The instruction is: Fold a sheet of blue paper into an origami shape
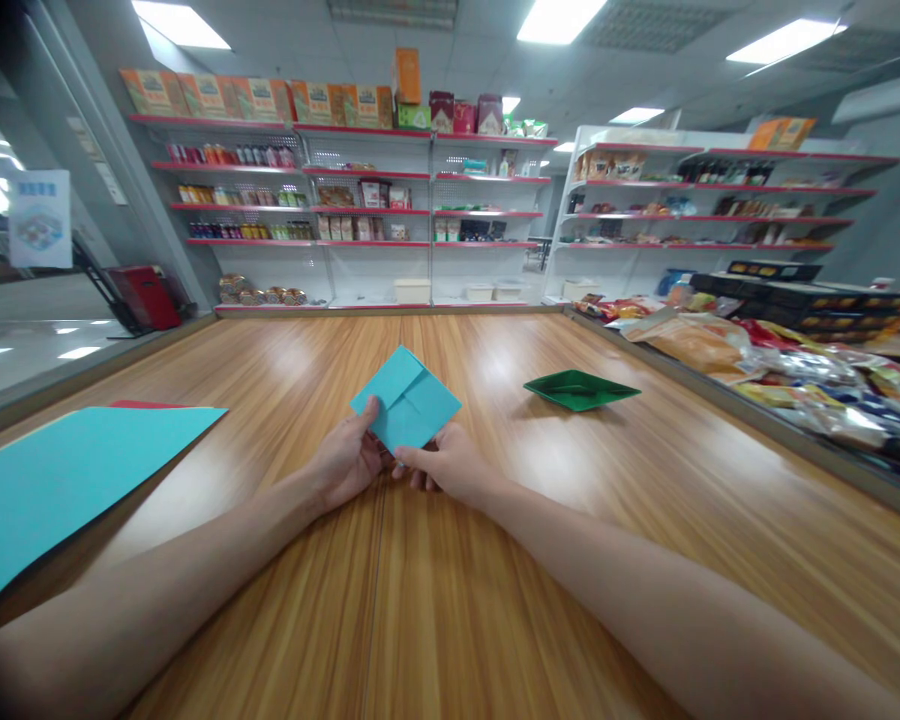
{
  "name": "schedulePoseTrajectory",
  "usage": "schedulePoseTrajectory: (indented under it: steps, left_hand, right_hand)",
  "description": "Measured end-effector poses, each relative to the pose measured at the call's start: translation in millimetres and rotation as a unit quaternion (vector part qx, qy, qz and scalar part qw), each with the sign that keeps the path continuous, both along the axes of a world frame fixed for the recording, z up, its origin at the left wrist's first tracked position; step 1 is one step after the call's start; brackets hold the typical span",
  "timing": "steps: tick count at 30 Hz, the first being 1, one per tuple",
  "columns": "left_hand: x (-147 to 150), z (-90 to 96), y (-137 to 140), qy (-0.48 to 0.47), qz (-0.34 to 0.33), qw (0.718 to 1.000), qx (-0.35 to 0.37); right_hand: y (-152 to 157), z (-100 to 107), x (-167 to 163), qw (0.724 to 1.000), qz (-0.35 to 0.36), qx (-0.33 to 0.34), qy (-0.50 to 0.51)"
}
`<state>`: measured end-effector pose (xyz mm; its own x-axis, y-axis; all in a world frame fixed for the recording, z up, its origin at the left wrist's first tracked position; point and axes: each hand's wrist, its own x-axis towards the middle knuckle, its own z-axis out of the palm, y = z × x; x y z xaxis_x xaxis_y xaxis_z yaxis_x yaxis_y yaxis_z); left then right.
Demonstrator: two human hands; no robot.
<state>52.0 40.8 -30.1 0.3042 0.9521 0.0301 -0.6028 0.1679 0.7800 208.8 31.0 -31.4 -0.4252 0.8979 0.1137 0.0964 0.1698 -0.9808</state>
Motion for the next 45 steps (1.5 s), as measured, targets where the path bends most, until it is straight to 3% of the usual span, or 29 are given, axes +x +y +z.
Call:
schedulePoseTrajectory:
  steps: [6, 11, 15, 18, 21, 24, 26, 30, 33, 42, 45]
  left_hand:
    - [1, 0.3, 1, 0.016, 0.001, 0.999, -0.030]
    - [2, 2.0, 2, 0.015, 0.021, 0.999, -0.042]
    - [1, 1.0, 5, 0.038, 0.094, 0.994, -0.042]
    - [-2, -3.7, 8, 0.117, 0.171, 0.978, 0.000]
    - [-9, -7.4, 11, 0.262, 0.258, 0.924, 0.107]
    - [-17, -5.1, 13, 0.425, 0.336, 0.815, 0.206]
    - [-21, -1.3, 13, 0.491, 0.354, 0.761, 0.233]
    - [-22, 3.3, 10, 0.540, 0.356, 0.719, 0.255]
    - [-20, 3.8, 6, 0.534, 0.334, 0.725, 0.279]
    - [-18, 1.1, 8, 0.417, 0.290, 0.824, 0.252]
    - [-19, -1.3, 10, 0.430, 0.297, 0.817, 0.244]
  right_hand:
    - [-13, 6, -3, 0.996, -0.012, 0.078, -0.032]
    - [-14, 3, -1, 0.992, 0.016, 0.094, -0.079]
    - [-10, 4, 0, 0.994, 0.056, 0.085, -0.050]
    - [-7, 4, 4, 0.998, 0.047, 0.039, 0.007]
    - [-4, 1, 10, 0.996, 0.042, -0.018, 0.079]
    - [0, -2, 14, 0.989, 0.052, -0.043, 0.129]
    - [1, -3, 14, 0.988, 0.041, -0.050, 0.140]
    - [3, -1, 10, 0.989, -0.057, -0.066, 0.119]
    - [3, 0, 7, 0.991, -0.104, -0.056, 0.064]
    - [0, 4, 3, 0.989, -0.122, -0.046, 0.074]
    - [0, 2, 3, 0.993, -0.085, -0.055, 0.053]
